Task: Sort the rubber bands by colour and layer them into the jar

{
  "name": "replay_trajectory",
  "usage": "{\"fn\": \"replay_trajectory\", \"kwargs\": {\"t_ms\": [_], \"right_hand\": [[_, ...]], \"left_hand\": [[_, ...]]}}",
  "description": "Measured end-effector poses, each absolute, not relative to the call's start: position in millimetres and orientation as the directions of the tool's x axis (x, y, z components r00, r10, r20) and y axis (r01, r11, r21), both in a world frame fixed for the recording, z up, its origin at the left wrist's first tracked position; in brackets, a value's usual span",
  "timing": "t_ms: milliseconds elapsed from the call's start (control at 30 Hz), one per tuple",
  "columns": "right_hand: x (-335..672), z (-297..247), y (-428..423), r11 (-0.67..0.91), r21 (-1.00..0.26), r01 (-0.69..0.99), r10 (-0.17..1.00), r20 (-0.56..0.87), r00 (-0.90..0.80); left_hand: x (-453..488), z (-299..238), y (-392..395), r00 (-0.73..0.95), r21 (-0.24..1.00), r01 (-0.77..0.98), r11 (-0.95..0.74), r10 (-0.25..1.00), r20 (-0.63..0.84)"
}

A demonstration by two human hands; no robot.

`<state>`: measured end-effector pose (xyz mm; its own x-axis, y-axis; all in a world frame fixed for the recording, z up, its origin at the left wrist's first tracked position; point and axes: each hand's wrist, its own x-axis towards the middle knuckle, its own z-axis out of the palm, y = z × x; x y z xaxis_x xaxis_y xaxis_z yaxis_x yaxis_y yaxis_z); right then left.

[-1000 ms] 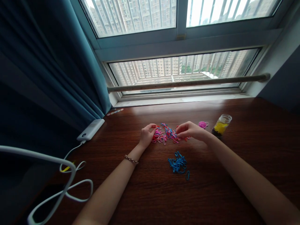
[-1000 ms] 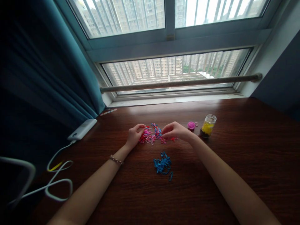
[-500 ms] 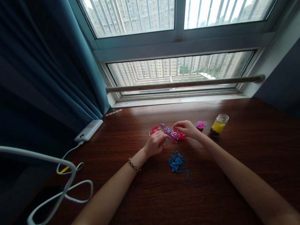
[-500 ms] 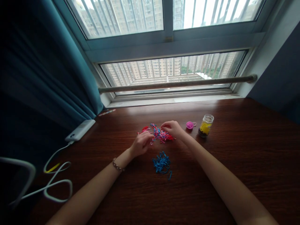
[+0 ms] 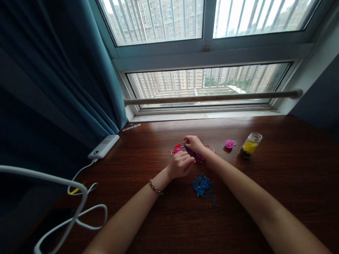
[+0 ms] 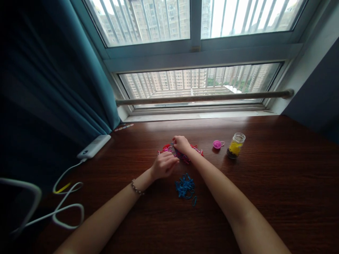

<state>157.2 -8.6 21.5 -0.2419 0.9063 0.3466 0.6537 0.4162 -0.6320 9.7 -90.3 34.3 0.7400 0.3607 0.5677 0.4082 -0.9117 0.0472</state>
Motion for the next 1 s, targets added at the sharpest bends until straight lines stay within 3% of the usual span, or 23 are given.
{"fn": "replay_trajectory", "kwargs": {"t_ms": [133,200,367,767,1000], "right_hand": [[165,23,-25,0.450,-0.667,0.594,0.892,0.367,-0.263],[171,24,-35,0.485,-0.686,0.542,0.874,0.401,-0.275],[179,26,-56,0.590,-0.695,0.411,0.807,0.528,-0.266],[185,31,-65,0.536,-0.783,0.317,0.841,0.460,-0.285],[197,38,-57,0.403,-0.891,0.210,0.914,0.380,-0.143]], "left_hand": [[-5,31,-61,0.373,0.258,0.656,-0.710,0.601,0.707],[-7,28,-53,0.322,0.316,0.669,-0.673,0.645,0.693],[-2,23,-56,0.413,0.307,0.637,-0.707,0.649,0.639],[3,28,-65,0.447,0.269,0.634,-0.725,0.628,0.638],[2,25,-60,0.363,0.354,0.647,-0.676,0.681,0.636]]}}
